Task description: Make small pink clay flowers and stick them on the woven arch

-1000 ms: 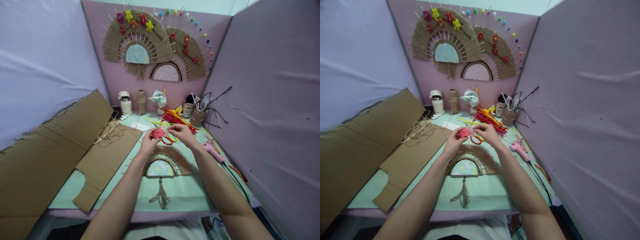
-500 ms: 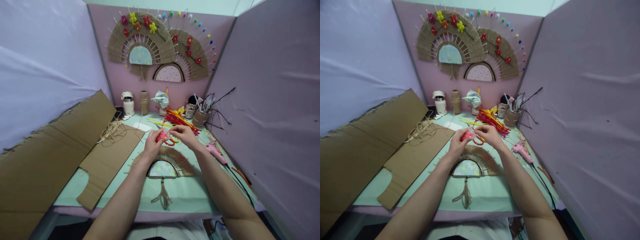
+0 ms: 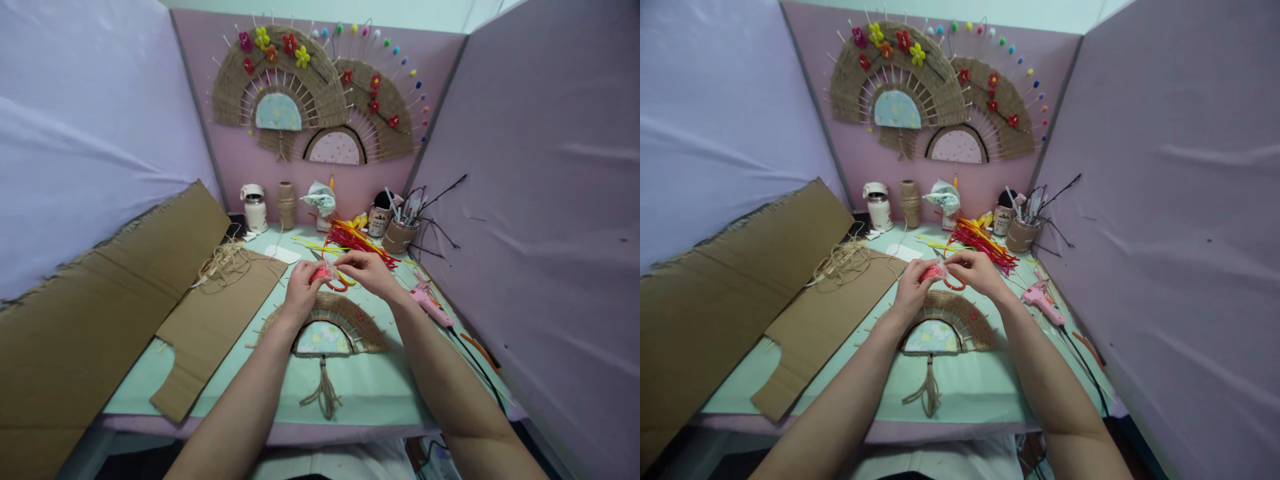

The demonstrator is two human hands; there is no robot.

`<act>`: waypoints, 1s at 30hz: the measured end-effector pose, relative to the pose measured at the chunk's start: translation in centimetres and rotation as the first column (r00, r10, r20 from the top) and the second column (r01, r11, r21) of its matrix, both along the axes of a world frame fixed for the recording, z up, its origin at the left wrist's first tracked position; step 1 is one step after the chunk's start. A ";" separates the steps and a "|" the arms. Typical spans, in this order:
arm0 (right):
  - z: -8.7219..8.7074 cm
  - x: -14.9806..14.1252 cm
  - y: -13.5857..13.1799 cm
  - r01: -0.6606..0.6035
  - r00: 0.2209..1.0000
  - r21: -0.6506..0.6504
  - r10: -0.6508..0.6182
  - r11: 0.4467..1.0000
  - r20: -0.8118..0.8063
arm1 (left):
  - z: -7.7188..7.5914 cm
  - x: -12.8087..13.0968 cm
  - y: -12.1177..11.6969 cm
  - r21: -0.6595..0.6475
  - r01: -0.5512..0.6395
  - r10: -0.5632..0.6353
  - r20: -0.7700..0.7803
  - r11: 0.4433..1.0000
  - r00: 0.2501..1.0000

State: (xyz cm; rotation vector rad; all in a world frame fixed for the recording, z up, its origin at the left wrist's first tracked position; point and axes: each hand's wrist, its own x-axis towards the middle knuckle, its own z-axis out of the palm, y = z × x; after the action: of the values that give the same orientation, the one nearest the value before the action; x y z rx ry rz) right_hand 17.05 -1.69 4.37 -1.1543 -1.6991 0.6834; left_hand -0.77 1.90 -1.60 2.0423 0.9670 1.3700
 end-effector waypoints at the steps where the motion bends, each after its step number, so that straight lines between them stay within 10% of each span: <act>1: -0.1 0.1 0.1 0.016 0.999 0.017 -0.017 1.000 0.038 | 0.0 0.0 0.0 0.006 -0.010 0.010 -0.017 1.000 1.000; 8: -1.2 0.3 0.7 0.022 0.971 0.122 -0.050 0.992 0.234 | 0.1 0.1 -0.2 0.037 -0.046 0.049 -0.098 0.998 0.994; 30: -2.6 -0.2 1.4 -0.085 0.986 0.208 0.052 0.974 0.160 | 0.2 0.2 -0.5 -0.053 0.017 -0.022 -0.097 0.998 0.995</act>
State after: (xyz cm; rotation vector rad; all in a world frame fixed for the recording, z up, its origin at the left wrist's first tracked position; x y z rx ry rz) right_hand 16.81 -0.33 1.79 -1.0208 -1.8996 0.4486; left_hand -0.55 1.41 -1.39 2.0904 1.0102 1.2327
